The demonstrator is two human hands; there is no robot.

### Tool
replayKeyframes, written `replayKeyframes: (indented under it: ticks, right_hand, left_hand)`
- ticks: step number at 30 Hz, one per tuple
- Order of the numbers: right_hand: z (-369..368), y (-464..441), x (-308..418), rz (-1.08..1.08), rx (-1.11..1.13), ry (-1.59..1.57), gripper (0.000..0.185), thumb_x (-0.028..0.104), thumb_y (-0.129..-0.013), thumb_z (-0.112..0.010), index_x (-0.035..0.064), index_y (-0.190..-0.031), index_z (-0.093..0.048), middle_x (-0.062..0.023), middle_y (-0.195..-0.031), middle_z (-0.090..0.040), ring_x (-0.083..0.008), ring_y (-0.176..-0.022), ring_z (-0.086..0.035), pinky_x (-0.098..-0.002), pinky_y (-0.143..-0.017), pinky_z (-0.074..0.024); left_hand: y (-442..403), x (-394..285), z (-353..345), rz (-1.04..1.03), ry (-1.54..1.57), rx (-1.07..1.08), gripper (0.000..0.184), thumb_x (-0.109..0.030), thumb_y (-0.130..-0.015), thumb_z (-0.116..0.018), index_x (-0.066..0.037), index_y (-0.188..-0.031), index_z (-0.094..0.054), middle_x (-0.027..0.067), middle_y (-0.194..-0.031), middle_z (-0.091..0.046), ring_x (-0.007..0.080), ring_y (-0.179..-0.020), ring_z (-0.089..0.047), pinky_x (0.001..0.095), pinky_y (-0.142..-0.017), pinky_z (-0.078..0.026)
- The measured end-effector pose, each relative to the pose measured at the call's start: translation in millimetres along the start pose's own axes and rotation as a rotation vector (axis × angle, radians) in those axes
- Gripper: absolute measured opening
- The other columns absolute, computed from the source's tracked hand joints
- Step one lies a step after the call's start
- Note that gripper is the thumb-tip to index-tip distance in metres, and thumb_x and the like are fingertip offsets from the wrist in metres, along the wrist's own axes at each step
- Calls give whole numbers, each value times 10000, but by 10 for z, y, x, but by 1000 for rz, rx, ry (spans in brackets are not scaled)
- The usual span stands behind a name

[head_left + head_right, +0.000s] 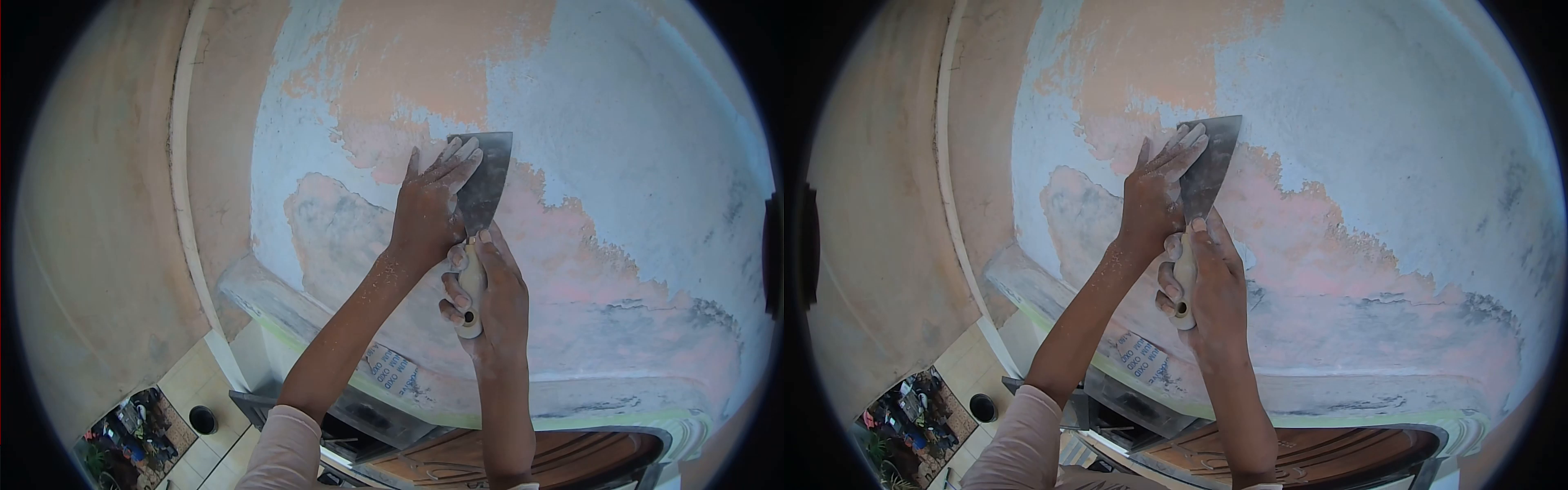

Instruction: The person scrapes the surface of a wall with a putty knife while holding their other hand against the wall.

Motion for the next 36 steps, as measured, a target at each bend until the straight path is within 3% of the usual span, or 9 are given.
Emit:
replayKeyframes:
  ticks: [11,29,32,35,36]
  right_hand:
    - [-8,19,9,-5,-23,1,189,225,-1007,-399,110,-1132,-485,-9,-772,-505,-70,-471,-416,-209,-363,-333]
    - [-60,-72,42,19,-9,-27,210,214,-995,-375,99,-1137,-478,-16,-768,-495,-72,-476,-392,-201,-367,-315]
    - [-29,-26,-6,20,-20,-37,200,216,-994,-384,99,-1121,-484,-15,-763,-498,-70,-472,-389,-203,-365,-315]
    - [-134,-137,106,30,-41,-22,190,219,-994,-390,99,-1102,-489,-14,-764,-504,-67,-463,-387,-200,-364,-316]
    - [-141,-154,140,33,-30,-12,187,219,-994,-391,99,-1098,-490,-14,-765,-507,-66,-460,-387,-199,-363,-317]
  left_hand:
    - [12,-46,38,66,-9,23,588,-53,-730,-646,-110,-1306,-545,107,-1361,-521,284,-1323,-419,546,-1139,-176]
    - [-130,-17,64,-29,-53,-1,557,-46,-728,-646,-82,-1279,-565,127,-1316,-557,298,-1286,-463,534,-1122,-217]
    - [-64,-65,38,-82,-35,32,636,14,-650,-661,-22,-1275,-549,175,-1294,-561,302,-1306,-435,562,-1135,-170]
    - [-302,66,70,-28,-78,50,649,14,-646,-658,-18,-1283,-537,165,-1320,-543,298,-1310,-430,579,-1132,-167]
    - [-310,43,98,-44,-79,-7,566,-11,-718,-596,-68,-1280,-559,149,-1312,-553,315,-1279,-466,545,-1131,-183]
Point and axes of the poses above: each hand's wrist, its own y-axis away from the middle knuckle, its own z-axis out of the back of the hand, x = y × z, the point moved 7 cm from there along -y, towards the middle knuckle
